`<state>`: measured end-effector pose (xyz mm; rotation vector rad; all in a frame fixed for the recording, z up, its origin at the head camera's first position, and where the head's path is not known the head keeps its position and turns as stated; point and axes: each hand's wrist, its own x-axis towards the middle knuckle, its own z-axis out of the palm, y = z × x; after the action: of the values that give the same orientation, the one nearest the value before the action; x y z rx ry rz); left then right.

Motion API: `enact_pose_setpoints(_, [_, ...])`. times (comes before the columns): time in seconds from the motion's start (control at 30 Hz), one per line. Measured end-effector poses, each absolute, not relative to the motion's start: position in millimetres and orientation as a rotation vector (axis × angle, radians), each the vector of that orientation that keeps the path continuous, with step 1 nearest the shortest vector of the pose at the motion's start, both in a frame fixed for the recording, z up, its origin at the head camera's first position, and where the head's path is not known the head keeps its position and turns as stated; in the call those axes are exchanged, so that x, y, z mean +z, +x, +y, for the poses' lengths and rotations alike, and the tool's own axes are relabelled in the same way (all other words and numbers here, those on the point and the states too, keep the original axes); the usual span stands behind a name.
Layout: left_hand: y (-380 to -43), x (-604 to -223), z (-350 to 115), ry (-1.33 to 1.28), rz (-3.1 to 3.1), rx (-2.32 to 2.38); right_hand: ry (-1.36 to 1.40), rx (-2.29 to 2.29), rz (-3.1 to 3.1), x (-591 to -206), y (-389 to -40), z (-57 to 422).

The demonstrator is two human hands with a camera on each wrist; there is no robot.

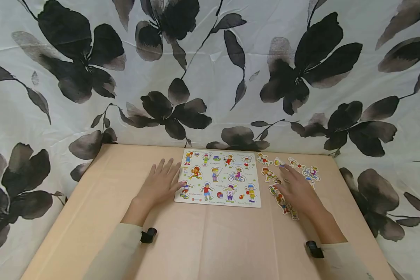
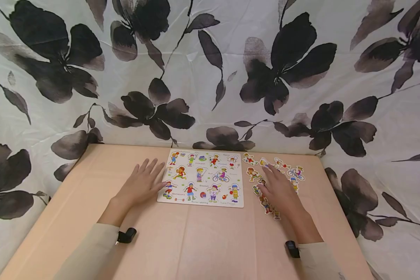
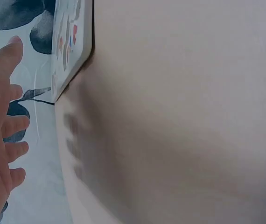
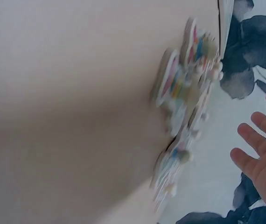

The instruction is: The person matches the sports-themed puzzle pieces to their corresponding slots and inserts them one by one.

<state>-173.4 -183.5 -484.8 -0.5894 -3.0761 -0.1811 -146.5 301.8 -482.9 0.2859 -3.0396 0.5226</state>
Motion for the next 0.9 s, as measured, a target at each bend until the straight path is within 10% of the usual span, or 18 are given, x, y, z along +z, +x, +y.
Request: enact_pose_setpoints(0.9, [-189.5,-505.3,-204.3,-0.806,-3.115,-0.478,0.569,0.673,-3.007,-511.5,-123.2,331.2])
